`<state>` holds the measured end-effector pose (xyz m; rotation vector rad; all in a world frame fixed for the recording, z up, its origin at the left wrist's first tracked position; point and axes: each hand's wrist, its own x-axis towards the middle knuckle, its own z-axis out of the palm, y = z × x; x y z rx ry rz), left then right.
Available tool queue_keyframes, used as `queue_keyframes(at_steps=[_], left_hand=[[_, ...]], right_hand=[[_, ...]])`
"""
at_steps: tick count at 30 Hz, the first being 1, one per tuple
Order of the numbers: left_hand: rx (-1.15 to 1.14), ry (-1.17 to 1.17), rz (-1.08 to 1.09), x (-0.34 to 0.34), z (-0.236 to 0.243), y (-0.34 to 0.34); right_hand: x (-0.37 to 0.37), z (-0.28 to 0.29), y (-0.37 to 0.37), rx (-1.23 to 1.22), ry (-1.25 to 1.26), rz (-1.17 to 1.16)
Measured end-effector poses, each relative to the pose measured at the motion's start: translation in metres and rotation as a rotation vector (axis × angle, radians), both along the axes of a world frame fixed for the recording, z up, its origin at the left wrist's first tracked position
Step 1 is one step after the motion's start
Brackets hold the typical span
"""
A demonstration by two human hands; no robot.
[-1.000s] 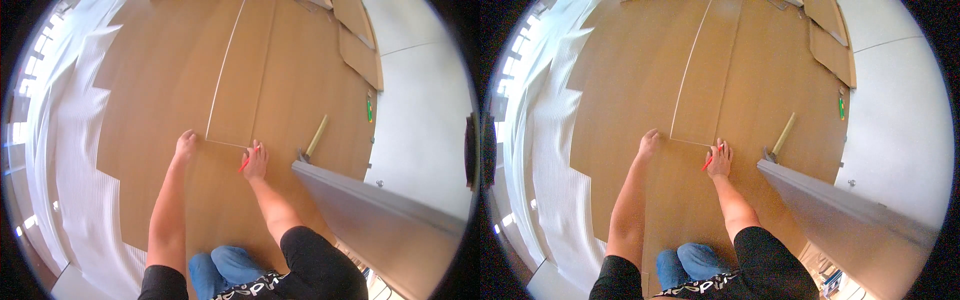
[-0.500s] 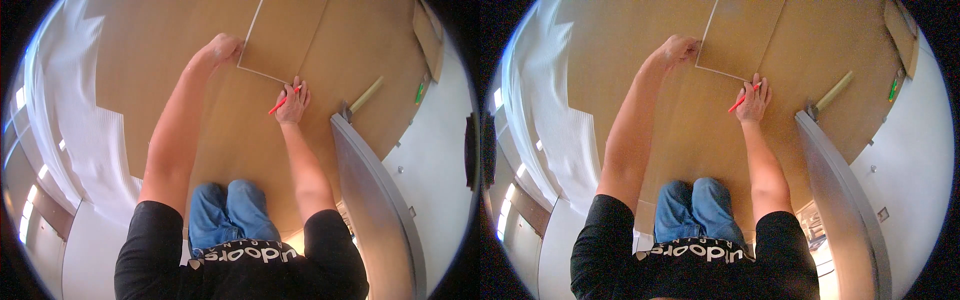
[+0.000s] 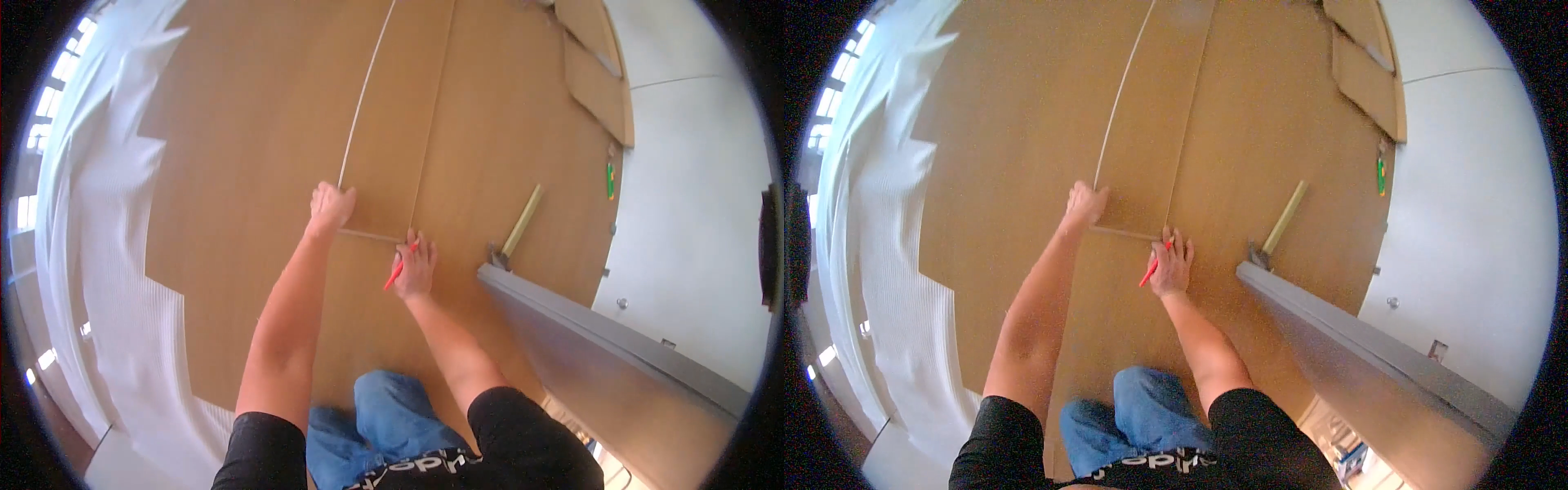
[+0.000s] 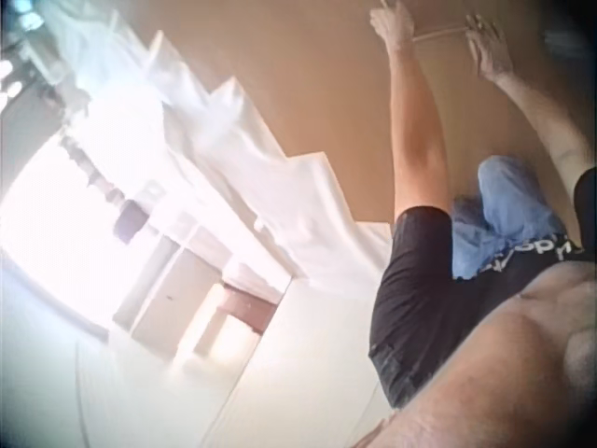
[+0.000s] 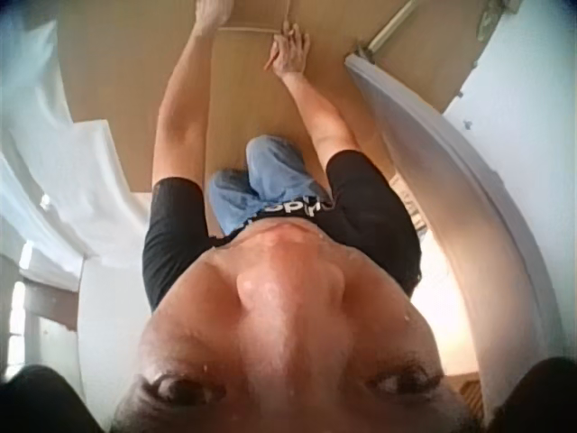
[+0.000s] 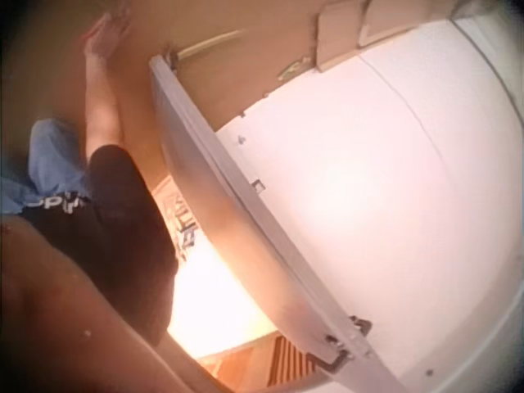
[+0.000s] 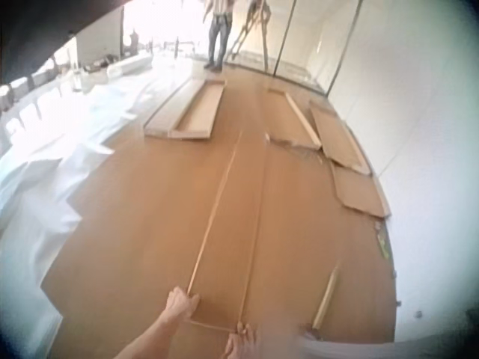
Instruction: The person marks flooring planks with a pencil and a square, carries them to a table saw, and makes cuts before returning to place the planks on the floor.
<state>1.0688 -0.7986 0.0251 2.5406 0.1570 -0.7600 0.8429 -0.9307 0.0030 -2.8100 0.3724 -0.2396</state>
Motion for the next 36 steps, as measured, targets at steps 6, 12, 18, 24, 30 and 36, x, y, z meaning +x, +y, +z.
queue_keyframes(at_steps=[6, 12, 18, 24, 30, 36], left_hand=[[-0.237, -0.020, 0.060, 0.002, 0.056, 0.108], [-0.283, 0.208, 0.032, -0.108, 0.204, 0.218], [-0.167, 0.146, 0.347, -0.323, 0.301, 0.361], [0.148, -0.153, 0.271, -0.438, 0.339, 0.304], [0.095, -0.432, 0.412, -0.492, 0.371, 0.339], [-0.149, -0.655, 0.623, -0.557, 0.338, 0.318]], right_hand=[[0.023, 0.020, 0.030, 0.190, -0.083, 0.089], [-0.013, -0.011, -0.003, 0.608, -0.146, -0.208], [0.015, 0.095, 0.139, 2.036, -0.060, -0.745], [0.055, 0.118, 0.105, 1.445, -0.042, -0.531], [0.062, 0.292, 0.165, 1.447, -0.180, -0.340], [0.037, 0.460, 0.197, 1.672, -0.205, 0.158]])
